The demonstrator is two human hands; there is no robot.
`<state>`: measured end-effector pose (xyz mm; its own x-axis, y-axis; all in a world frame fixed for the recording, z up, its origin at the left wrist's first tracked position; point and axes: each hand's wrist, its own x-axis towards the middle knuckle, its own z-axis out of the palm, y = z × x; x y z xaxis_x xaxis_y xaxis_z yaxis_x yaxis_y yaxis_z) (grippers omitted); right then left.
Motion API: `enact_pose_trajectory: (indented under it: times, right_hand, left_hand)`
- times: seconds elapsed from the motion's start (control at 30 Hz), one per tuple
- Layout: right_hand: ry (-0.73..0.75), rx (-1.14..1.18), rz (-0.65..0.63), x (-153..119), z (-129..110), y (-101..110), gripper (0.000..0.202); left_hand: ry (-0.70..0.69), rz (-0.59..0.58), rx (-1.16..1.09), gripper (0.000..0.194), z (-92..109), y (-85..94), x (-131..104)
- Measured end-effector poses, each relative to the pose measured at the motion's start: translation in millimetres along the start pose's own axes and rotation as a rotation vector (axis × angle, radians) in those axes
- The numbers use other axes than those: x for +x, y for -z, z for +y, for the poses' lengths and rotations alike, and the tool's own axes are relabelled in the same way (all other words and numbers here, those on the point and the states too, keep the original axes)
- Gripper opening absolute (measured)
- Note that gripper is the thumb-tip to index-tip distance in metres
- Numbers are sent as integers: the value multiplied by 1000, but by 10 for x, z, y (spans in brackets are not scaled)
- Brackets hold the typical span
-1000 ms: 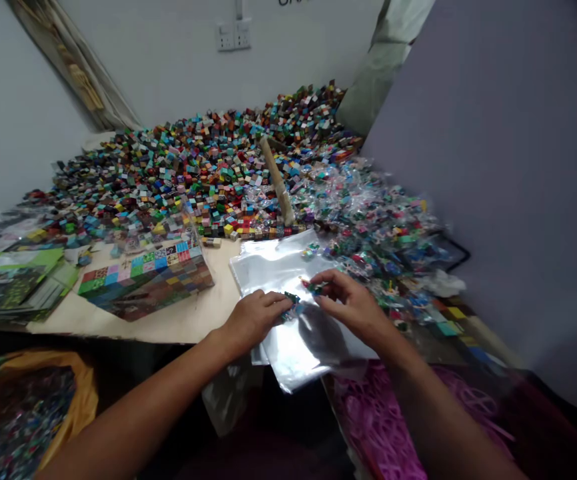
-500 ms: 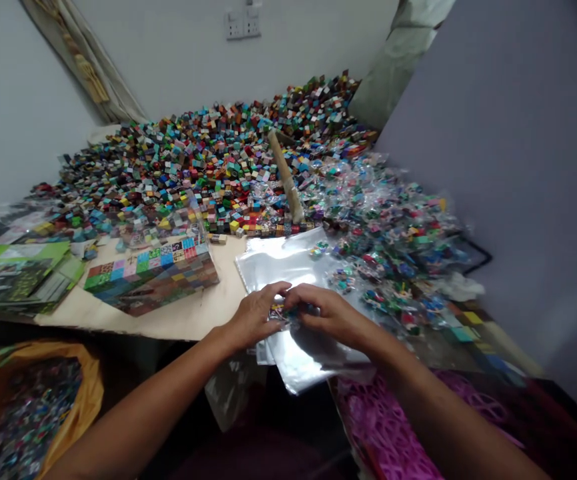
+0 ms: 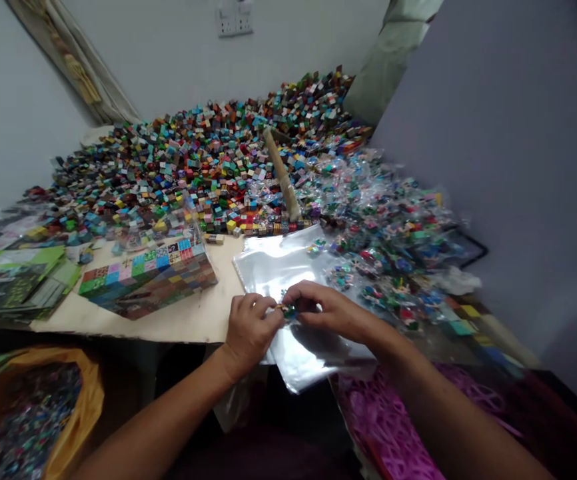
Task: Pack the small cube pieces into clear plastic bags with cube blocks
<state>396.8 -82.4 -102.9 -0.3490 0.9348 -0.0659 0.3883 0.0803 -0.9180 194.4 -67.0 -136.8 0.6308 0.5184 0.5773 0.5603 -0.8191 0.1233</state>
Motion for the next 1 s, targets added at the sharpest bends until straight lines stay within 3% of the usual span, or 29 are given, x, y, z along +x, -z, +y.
enact_pose_trajectory:
  times: [0.1,0.23,0.47,0.67,0.8,0.87,1.0]
  right_hand:
    - [-34,78,-2,4,11,34,24]
    - [-53,99,33,55,22,15,20]
    - [-148,221,129,124,82,-60,20]
    - [-155,218,177,134,91,-51,20]
    - [-152,217,212,149,140,-80,23]
    - [-153,196,216,155,175,-92,23]
    - [-120,147,247,155,186,-110,24]
  left_hand:
    - [-25,39,38,10,87,-6,10]
    - [-70,-9,4,16,120,-69,3]
    - [28,38,-18,27,212,-137,-8]
    - [212,-58,-136,25,384,-114,116]
    - [265,-202,-197,31,447,-45,137]
    - [243,-263,-228,38,398,3,132]
    - [37,-293,-170,25,164,73,171]
